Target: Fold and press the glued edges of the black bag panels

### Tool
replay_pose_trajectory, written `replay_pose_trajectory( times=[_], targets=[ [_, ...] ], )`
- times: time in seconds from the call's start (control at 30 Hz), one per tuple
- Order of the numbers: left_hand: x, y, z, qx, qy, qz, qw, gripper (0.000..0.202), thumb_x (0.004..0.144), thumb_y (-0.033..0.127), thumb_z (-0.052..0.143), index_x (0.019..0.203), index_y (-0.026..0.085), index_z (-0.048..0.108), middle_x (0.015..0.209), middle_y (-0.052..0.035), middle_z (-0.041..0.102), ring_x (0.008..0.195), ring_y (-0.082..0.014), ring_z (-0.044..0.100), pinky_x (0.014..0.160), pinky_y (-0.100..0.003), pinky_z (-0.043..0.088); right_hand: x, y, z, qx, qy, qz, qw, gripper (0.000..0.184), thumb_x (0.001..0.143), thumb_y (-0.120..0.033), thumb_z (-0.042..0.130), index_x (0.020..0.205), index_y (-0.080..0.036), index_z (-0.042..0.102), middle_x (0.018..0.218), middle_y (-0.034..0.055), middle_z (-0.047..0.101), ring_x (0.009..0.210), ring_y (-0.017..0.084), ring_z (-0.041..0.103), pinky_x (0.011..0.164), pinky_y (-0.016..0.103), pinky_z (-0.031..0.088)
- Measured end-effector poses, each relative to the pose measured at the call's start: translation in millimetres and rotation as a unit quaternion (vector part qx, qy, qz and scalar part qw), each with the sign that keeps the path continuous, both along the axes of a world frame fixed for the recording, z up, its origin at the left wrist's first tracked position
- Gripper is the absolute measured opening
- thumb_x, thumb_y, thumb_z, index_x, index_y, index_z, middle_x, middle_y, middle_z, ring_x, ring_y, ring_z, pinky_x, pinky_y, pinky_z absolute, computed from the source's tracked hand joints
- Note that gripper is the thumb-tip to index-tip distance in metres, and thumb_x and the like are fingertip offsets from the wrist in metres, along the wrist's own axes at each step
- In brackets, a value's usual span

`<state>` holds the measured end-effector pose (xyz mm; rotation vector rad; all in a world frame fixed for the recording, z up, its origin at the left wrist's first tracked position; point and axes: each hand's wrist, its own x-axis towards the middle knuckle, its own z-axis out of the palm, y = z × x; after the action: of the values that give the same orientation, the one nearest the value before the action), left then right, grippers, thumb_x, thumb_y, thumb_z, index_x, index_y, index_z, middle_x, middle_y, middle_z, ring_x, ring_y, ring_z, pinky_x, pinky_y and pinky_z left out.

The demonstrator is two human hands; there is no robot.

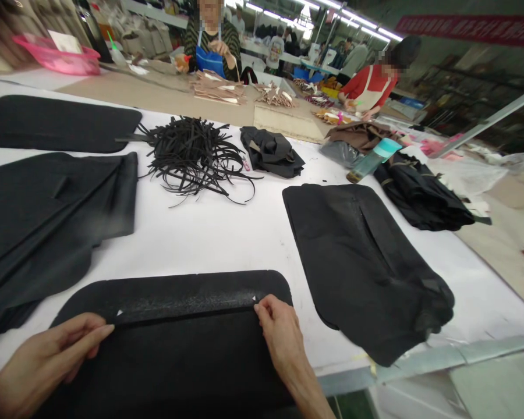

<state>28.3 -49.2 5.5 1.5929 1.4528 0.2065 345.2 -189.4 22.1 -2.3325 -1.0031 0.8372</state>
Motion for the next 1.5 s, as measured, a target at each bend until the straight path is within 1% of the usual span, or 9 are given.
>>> replay_pose_trajectory(
  times=[0.1,0.17,0.33,0.47,0.63,0.87,1.03,1.2,1.5],
  targets=[
    [3,-1,4.2,-0.007,-0.002,-0.019,1.0,0.045,0.076,0.065,0.041,0.07,0.021,0.049,0.054,0.0056,0.038,0.048,-0.0117,0.037,0.044,-0.021,0.029,-1,0,0.2,-0.003,-0.036,0.025,0.999,0.028,0.087,-0.038,0.037,0.067,-0.022,0.047,0.058,-0.003,0.048,0.056,0.015,0.048,0.052,0.025,0.033],
    [5,-1,5.7,0.004,-0.005,-0.024,1.0,0.042,0.079,0.061,0.041,0.071,0.021,0.049,0.055,0.0058,0.036,0.048,-0.0116,0.036,0.044,-0.022,0.028,-1,0,-1.1,-0.013,-0.039,0.025,0.999,0.029,0.087,-0.041,0.036,0.068,-0.022,0.047,0.058,-0.0028,0.048,0.056,0.015,0.047,0.051,0.025,0.032],
    [9,1,5.0,0.014,-0.015,-0.013,1.0,0.034,0.083,0.051,0.041,0.072,0.02,0.049,0.056,0.0057,0.038,0.046,-0.0104,0.035,0.043,-0.021,0.025,1,0,-7.5,-0.035,-0.036,0.021,0.999,0.032,0.085,-0.048,0.036,0.068,-0.023,0.046,0.057,-0.003,0.046,0.054,0.015,0.045,0.05,0.026,0.03],
    [13,2,12.3,0.011,-0.01,0.009,1.0,0.03,0.082,0.045,0.042,0.07,0.019,0.05,0.052,0.0059,0.039,0.043,-0.0099,0.036,0.041,-0.02,0.025,3,-1,-10.8,-0.044,-0.049,0.028,0.997,0.034,0.084,-0.051,0.036,0.067,-0.023,0.047,0.055,-0.0035,0.044,0.052,0.015,0.044,0.049,0.026,0.028],
    [18,4,21.7,0.018,-0.01,0.015,1.0,0.026,0.079,0.042,0.044,0.066,0.019,0.051,0.052,0.005,0.044,0.043,-0.0104,0.039,0.041,-0.02,0.027,4,-1,-12.4,-0.052,-0.063,0.041,0.996,0.037,0.084,-0.054,0.035,0.068,-0.023,0.05,0.054,-0.0032,0.043,0.051,0.015,0.043,0.048,0.026,0.028],
    [17,6,19.2,0.036,0.007,0.004,0.999,0.024,0.081,0.037,0.042,0.068,0.019,0.052,0.05,0.0049,0.045,0.043,-0.011,0.04,0.043,-0.021,0.027,7,-2,-13.8,-0.074,-0.078,0.063,0.992,0.04,0.084,-0.056,0.032,0.071,-0.024,0.052,0.055,-0.002,0.047,0.053,0.017,0.046,0.05,0.027,0.032],
    [19,5,25.7,0.071,0.033,-0.011,0.997,0.019,0.079,0.029,0.041,0.064,0.019,0.049,0.05,0.0047,0.043,0.048,-0.0119,0.041,0.047,-0.022,0.027,18,-6,-25.2,-0.081,-0.039,0.065,0.994,0.039,0.083,-0.059,0.035,0.075,-0.026,0.056,0.061,-0.001,0.054,0.059,0.018,0.052,0.054,0.026,0.038],
    [20,6,25.9,0.085,0.053,-0.012,0.995,0.017,0.078,0.024,0.042,0.063,0.019,0.048,0.051,0.0045,0.043,0.05,-0.012,0.042,0.05,-0.023,0.027,24,-7,-34.3,-0.049,-0.022,0.05,0.997,0.035,0.077,-0.058,0.044,0.071,-0.026,0.057,0.053,-0.0011,0.052,0.05,0.018,0.049,0.047,0.026,0.037],
    [19,7,16.7,0.095,0.091,-0.033,0.991,0.016,0.079,0.022,0.042,0.065,0.02,0.047,0.051,0.005,0.044,0.052,-0.0125,0.044,0.052,-0.024,0.025,18,-5,-29.0,-0.042,-0.018,0.043,0.998,0.034,0.079,-0.055,0.044,0.072,-0.024,0.057,0.053,-0.0018,0.05,0.048,0.016,0.046,0.046,0.025,0.034]
  ],
)
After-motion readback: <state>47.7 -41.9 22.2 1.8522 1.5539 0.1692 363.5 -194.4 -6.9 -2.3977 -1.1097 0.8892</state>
